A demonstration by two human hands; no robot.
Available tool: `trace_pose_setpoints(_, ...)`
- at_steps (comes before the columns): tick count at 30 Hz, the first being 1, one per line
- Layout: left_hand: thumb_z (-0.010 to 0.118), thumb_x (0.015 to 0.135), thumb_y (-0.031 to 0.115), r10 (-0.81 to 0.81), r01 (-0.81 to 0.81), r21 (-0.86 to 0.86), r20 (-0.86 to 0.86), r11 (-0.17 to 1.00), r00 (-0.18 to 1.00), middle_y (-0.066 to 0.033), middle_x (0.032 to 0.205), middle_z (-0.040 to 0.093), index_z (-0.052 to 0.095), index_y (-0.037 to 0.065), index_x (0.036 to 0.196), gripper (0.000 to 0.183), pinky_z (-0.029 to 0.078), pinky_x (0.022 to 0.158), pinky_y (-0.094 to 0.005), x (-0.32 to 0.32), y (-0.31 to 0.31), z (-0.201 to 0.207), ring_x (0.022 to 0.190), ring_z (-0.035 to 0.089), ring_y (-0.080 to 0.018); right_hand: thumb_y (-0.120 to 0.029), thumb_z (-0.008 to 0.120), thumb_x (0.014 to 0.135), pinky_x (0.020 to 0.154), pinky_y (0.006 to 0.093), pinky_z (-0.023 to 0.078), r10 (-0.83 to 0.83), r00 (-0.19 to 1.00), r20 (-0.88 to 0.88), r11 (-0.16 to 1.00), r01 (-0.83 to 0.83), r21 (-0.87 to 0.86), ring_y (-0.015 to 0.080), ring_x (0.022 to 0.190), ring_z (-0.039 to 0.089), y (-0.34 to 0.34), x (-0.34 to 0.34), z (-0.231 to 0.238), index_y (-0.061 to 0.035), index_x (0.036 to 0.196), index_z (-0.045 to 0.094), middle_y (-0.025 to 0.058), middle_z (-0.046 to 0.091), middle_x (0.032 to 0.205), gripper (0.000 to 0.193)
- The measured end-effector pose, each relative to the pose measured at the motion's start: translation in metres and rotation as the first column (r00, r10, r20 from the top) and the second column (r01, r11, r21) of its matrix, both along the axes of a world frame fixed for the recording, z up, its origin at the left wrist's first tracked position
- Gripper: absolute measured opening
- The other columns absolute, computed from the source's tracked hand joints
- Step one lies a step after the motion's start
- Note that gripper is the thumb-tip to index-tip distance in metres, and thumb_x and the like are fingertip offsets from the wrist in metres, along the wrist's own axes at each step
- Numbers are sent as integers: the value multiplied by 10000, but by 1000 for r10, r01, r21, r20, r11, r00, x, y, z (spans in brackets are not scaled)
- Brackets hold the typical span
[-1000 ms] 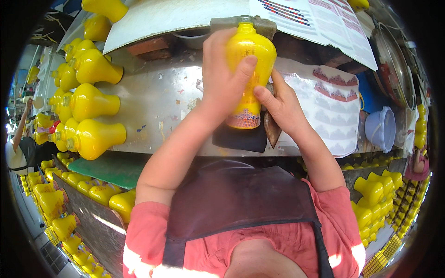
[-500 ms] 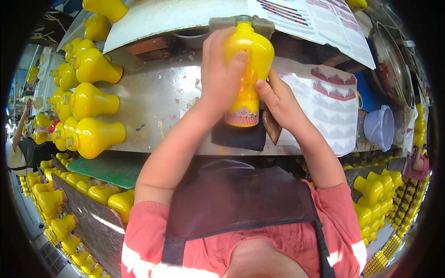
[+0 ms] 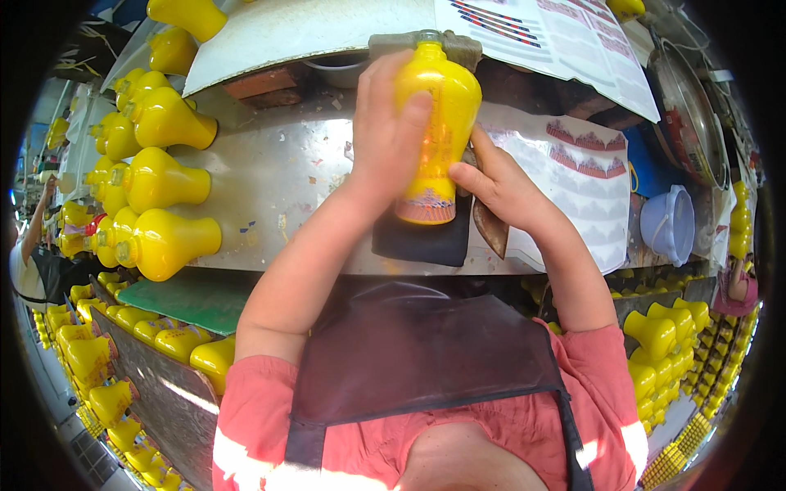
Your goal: The person applies decorative stickers to yellow ceramic vases on a factory workbench. They peel each sticker from a sheet, place it on a vase, and smooth it with their fingers, repeating the process for multiple vases.
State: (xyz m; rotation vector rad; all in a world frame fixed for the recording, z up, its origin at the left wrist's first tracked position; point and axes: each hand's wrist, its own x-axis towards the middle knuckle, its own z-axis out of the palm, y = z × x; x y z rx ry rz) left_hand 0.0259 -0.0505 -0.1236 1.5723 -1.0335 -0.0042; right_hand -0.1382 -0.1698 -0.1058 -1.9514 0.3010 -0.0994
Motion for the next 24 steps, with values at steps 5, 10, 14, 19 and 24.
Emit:
trace_pose_setpoints(5, 564, 1027, 386, -21, 20, 31, 33, 999, 999, -218, 1410, 485, 470, 39, 1453, 558, 370, 1139, -461, 2, 2, 2, 1313, 482, -398, -502, 624, 984, 1146, 398, 386, -72, 994, -88, 993, 79, 86, 323, 1384, 511, 1, 4, 6, 23, 1567, 327, 245, 523, 1478, 839)
trace_pose_setpoints(10, 560, 1032, 417, -18, 18, 13, 30, 1000, 999, -217, 1406, 485, 468, 28, 1453, 581, 373, 1134, -461, -1, 1, 2, 1305, 482, -402, -511, 701, 918, 1063, 359, 453, -46, 997, -65, 995, 52, 87, 274, 1258, 590, 0, 3, -1, 17, 1575, 325, 214, 565, 1416, 922)
trace_pose_setpoints(14, 544, 1039, 403, -34, 34, 7, 27, 999, 999, -216, 1406, 484, 465, 21, 1456, 572, 365, 1141, -458, 1, 2, 2, 1311, 479, -396, -385, 671, 959, 942, 291, 497, -60, 975, -213, 995, 76, 71, 179, 1089, 627, -18, -5, 14, 2, 1460, 492, 120, 644, 1241, 658)
trace_pose_setpoints(19, 487, 1054, 325, -83, 81, -20, -185, 997, 979, -214, 1443, 477, 450, 1, 1470, 529, 336, 1172, -434, -1, 4, 4, 1342, 470, -378, -205, 647, 968, 893, 264, 499, -432, 898, -81, 800, 423, 425, 73, 962, 619, -16, -8, 48, -42, 1153, 636, 22, 648, 1070, 247)
trace_pose_setpoints(24, 494, 1040, 229, -146, 113, -110, -368, 988, 918, -197, 1490, 465, 420, -14, 1497, 523, 325, 1187, -406, -10, 5, 12, 1384, 455, -335, -59, 774, 862, 800, 353, 552, -210, 876, 435, 833, 393, -388, 282, 892, 696, 13, 14, 44, -41, 1145, 635, 150, 681, 1017, 315)
